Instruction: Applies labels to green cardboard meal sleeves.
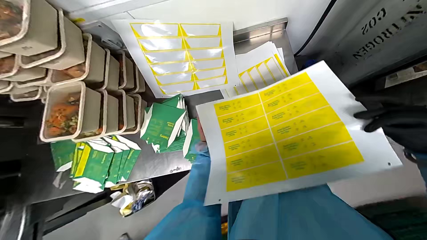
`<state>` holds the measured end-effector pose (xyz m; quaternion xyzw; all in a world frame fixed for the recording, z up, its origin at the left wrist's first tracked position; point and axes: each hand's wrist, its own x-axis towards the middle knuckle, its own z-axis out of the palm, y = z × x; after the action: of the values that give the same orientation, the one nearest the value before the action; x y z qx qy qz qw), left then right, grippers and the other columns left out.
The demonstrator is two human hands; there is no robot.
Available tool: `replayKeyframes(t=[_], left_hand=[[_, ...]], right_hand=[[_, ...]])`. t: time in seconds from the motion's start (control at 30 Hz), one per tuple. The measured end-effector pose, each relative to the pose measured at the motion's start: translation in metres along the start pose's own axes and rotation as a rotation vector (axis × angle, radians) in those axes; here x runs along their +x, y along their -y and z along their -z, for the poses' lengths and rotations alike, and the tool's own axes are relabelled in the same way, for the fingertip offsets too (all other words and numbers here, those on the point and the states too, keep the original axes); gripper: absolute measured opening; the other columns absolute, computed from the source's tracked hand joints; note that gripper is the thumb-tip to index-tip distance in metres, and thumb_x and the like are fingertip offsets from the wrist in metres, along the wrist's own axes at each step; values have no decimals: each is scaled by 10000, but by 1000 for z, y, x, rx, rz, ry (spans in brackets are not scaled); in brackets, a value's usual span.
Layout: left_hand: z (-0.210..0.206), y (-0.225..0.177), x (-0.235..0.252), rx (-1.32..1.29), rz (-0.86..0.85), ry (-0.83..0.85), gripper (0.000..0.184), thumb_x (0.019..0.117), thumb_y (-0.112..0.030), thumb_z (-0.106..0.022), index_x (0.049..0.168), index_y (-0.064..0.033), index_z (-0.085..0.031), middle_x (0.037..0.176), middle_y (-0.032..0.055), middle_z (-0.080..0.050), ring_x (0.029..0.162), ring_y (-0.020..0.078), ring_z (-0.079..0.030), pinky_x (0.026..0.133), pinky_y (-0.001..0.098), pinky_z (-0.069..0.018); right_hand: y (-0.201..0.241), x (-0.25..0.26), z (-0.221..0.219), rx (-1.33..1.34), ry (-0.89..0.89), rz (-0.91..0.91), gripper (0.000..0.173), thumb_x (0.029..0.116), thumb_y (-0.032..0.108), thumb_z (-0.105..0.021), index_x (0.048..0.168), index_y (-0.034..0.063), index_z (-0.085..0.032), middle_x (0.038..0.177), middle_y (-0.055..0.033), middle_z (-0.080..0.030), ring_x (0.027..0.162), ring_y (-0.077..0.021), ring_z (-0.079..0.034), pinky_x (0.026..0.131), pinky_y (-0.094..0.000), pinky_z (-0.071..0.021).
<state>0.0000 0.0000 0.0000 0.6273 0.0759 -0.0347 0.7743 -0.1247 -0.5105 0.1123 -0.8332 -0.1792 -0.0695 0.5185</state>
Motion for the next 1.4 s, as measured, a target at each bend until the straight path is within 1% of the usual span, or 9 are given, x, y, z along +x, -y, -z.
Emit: replayKeyframes(t=[0.07,0.13,0.27,0.33,0.47,0.6,0.77,1.07,1.4], left_hand=[[16,3,-1,-208,129,135,535,1053,-640,-270,1300,-296,-598,1157,-95,-725,1057,28,-687,891,298,-601],[23,-9,-11,-246,381,181,783,893,-847,-381,1220,-214,-705,1078,21,-761,1000,152,-725,856,417,-612],[-3,-12,-34,196,396,246,165,1019,-153,-608,1167,-108,-664,942,13,-768,799,110,-739,720,318,-639],[-25,8,-43,209,390,129,199,1022,-189,-633,1187,-80,-659,949,38,-761,800,139,-742,729,351,-641],[-56,34,-30,14,391,23,224,1030,-121,-607,1202,24,-612,977,128,-753,852,221,-751,787,422,-645],[-80,38,-26,-163,491,-108,292,1054,-219,-574,1262,-14,-576,1026,126,-738,900,222,-742,804,423,-634],[-100,22,-85,-139,560,158,297,1049,-223,-587,1288,-47,-567,1080,98,-728,939,207,-731,849,426,-624],[-119,30,-104,-110,452,90,199,1056,-196,-578,1146,-49,-677,957,101,-752,818,181,-741,762,372,-638],[-139,39,-107,-191,410,105,148,995,-163,-680,1084,-47,-706,988,85,-743,868,157,-723,809,361,-619]], right_hand=[[-35,-1,3,72,44,-13,196,962,169,-634,850,198,-793,1214,-32,-748,1290,-277,-611,1141,-448,-471],[-60,4,-1,142,82,-76,232,964,115,-598,865,175,-798,1230,-44,-742,1258,-264,-636,1099,-437,-511],[-94,26,2,-375,276,-15,374,939,-2,-498,1102,137,-804,1334,-96,-691,1332,-355,-562,1155,-551,-393],[-76,42,-13,-659,323,57,432,890,88,-545,1280,134,-727,1375,-146,-657,1339,-466,-521,1119,-680,-338],[-25,34,-134,-603,397,52,809,865,657,-670,1522,211,-517,1580,-56,-487,1479,-339,-402,1184,-587,-340],[-41,-4,-204,-721,185,381,250,1021,160,-567,1234,163,-697,1294,-39,-707,1170,-258,-661,936,-431,-532],[-43,-5,-226,-726,-118,378,118,1007,134,-571,989,136,-688,1031,-59,-735,929,-250,-658,809,-362,-524],[-24,-5,-219,-211,0,35,452,889,329,-641,1267,83,-672,1307,-78,-684,1224,-227,-623,1048,-405,-516],[10,17,-231,-286,-270,-345,280,910,305,-767,1132,136,-776,1080,-30,-749,933,-108,-697,757,-273,-586]])
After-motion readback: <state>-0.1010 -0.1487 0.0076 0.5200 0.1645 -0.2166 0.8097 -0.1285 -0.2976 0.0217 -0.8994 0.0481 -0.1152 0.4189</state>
